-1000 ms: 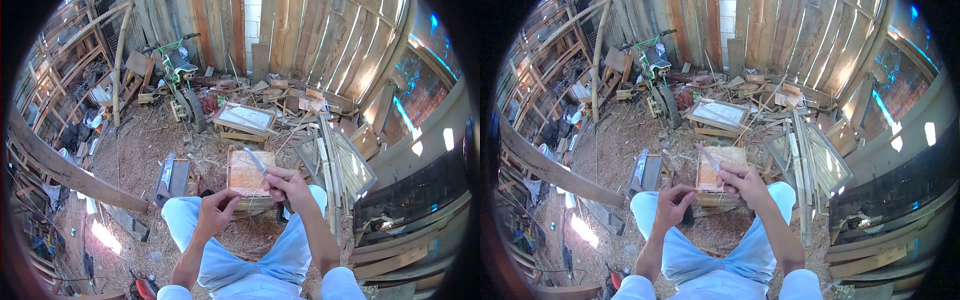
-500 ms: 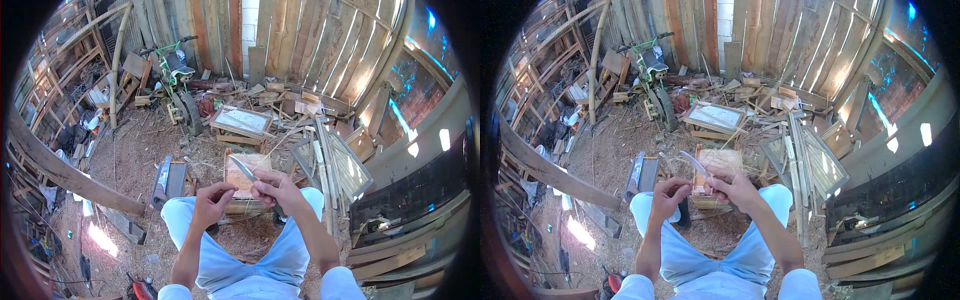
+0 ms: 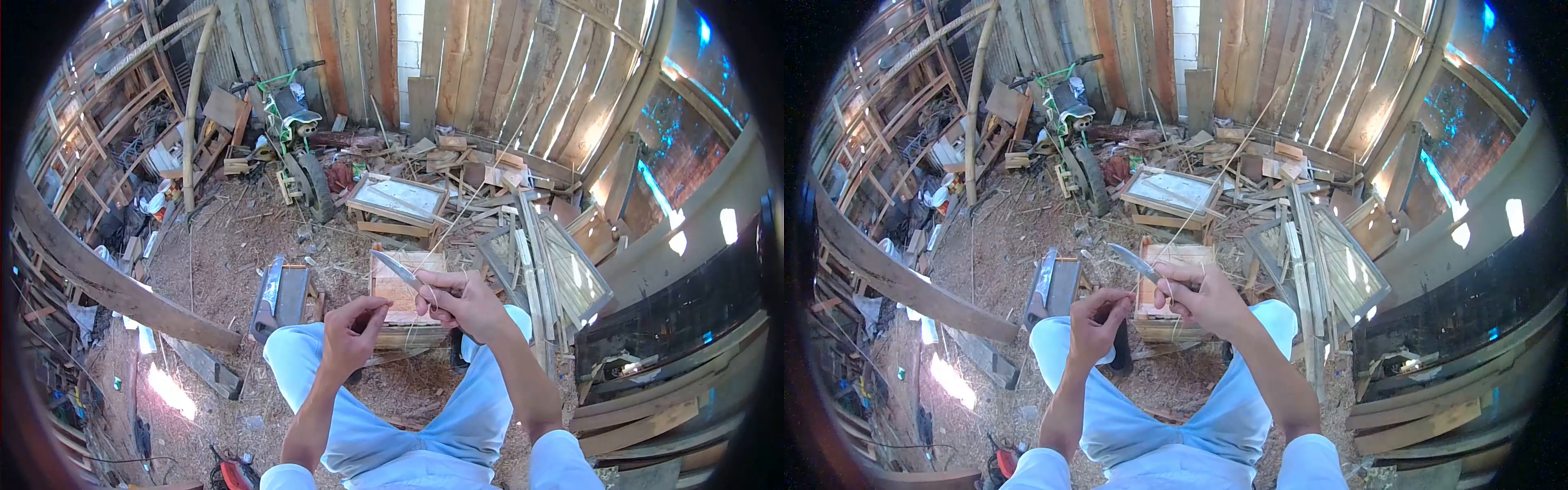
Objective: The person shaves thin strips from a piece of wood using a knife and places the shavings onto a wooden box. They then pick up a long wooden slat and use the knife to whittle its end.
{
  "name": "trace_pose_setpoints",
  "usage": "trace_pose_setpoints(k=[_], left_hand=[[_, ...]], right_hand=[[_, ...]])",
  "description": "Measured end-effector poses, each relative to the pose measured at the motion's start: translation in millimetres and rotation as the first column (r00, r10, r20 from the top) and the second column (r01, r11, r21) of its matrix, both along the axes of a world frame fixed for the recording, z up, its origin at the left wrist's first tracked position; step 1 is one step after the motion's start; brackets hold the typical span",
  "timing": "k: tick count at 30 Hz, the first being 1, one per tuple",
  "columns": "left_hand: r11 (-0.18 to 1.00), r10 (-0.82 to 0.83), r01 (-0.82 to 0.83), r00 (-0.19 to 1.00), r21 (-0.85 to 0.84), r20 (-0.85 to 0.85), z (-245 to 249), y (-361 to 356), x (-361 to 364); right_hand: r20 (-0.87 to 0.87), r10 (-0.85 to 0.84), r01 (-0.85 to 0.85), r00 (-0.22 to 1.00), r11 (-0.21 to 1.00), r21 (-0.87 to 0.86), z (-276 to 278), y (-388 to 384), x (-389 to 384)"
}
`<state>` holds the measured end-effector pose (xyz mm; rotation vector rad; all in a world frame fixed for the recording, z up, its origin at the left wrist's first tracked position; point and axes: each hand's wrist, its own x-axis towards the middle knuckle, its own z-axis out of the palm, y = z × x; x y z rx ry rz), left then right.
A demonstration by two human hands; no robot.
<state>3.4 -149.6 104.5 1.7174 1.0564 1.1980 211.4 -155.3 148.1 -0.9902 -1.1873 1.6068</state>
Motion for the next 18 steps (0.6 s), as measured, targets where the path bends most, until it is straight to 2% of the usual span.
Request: trace_pose_setpoints(k=[3,5,7,9,12,14,18], left_hand=[[0.999,-0.008,0.010,0.999,0.042,-0.044,0,1,-3],[0.998,-0.008,0.011,0.998,0.055,-0.055,-4,2,-9],[0.998,-0.015,0.020,0.997,0.064,-0.069,-10,1,-16],[1.000,-0.019,0.020,0.998,0.015,-0.056,-16,2,-24],[1.000,-0.019,0.019,1.000,-0.002,0.006,-25,9,-33],[0.999,0.000,0.001,0.999,0.042,-0.032,-32,16,-42],[0.999,-0.032,0.030,0.995,-0.025,-0.095,-36,27,-54]], right_hand=[[0.098,-0.043,0.041,0.994,0.999,0.027,6,3,5],[0.011,-0.126,0.125,0.992,0.991,0.045,9,8,19],[-0.006,-0.165,0.165,0.986,0.985,0.047,12,12,30],[-0.083,-0.201,0.204,0.976,0.979,0.029,15,14,39],[-0.107,-0.264,0.266,0.959,0.964,0.004,18,16,50],[-0.120,-0.276,0.276,0.954,0.961,-0.021,20,18,53],[-0.124,-0.311,0.316,0.942,0.948,0.025,24,22,59]])
